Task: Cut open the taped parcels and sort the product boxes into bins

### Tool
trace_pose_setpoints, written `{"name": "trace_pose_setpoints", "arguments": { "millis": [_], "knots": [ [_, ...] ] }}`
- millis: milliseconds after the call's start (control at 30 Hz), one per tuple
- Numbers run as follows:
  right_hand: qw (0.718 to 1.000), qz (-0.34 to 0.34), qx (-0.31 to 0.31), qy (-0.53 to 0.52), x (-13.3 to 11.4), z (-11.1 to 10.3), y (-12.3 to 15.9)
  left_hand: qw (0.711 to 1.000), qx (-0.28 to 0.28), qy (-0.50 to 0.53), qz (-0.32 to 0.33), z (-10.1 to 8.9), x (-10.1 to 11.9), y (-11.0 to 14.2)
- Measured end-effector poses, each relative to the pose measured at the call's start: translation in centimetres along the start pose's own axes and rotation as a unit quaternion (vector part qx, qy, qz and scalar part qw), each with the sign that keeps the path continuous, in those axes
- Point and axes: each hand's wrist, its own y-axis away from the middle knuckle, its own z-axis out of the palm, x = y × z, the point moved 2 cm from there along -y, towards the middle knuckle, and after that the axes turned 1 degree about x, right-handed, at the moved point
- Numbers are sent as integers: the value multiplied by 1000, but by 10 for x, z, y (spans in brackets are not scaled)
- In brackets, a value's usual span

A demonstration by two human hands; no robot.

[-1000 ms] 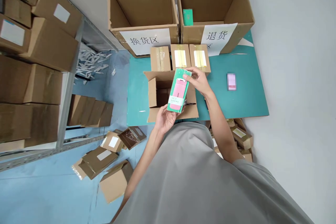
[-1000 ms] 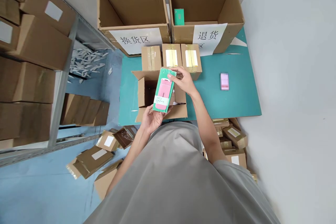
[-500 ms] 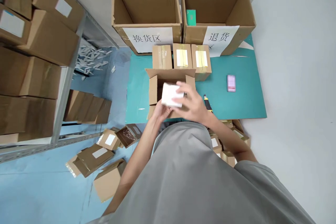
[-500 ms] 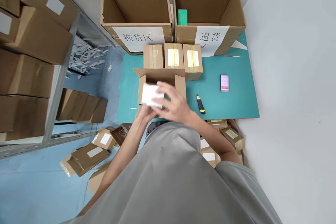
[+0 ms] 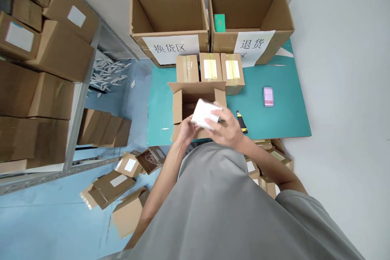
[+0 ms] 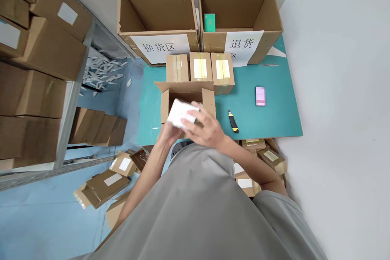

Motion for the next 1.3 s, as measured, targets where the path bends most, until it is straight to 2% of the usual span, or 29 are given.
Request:
{"name": "trace_pose_setpoints", "arguments": {
  "millis": [100, 200, 267, 333, 400, 467, 500, 567, 667, 733, 800, 833, 900, 967, 1067, 1200, 1300],
  "knots": [
    [988, 4, 143, 60, 26, -27, -26, 999, 11, -37, 16, 6, -5, 12],
    [977, 45, 198, 65, 55, -47, -51, 989, -26, -116, 89, 16, 0, 23],
    [976, 80, 198, 32, 73, -53, -63, 967, -20, -179, 180, 24, 12, 27],
    [975, 127, 184, -15, 88, -51, -69, 931, 14, -234, 280, 31, 29, 29],
    [967, 188, 157, -70, 98, -41, -67, 893, 40, -271, 357, 41, 51, 31],
    [946, 270, 117, -139, 101, -23, -57, 861, 38, -298, 410, 53, 76, 32],
    [927, 317, 91, -181, 100, -13, -50, 846, 32, -312, 431, 60, 89, 32],
    [871, 410, 27, -268, 93, 10, -33, 815, 16, -349, 462, 75, 112, 29],
    [762, 513, -69, -389, 74, 40, -5, 782, -18, -412, 467, 96, 134, 9],
    [687, 555, -108, -456, 61, 53, 12, 786, -46, -430, 442, 103, 138, -13],
    [621, 582, -126, -510, 50, 61, 25, 805, -69, -431, 402, 105, 136, -36],
    [595, 589, -128, -531, 47, 63, 30, 815, -79, -430, 380, 103, 133, -44],
    [561, 596, -124, -561, 43, 63, 36, 830, -96, -428, 345, 99, 126, -52],
    [549, 594, -105, -578, 44, 59, 36, 834, -110, -427, 332, 94, 121, -45],
    [559, 585, -43, -586, 49, 48, 28, 835, -120, -417, 339, 89, 117, -15],
    [606, 550, 35, -574, 59, 30, 6, 841, -114, -416, 326, 87, 110, 31],
    [641, 516, 53, -565, 66, 24, -14, 820, -81, -460, 331, 90, 94, 54]
  ]
}}
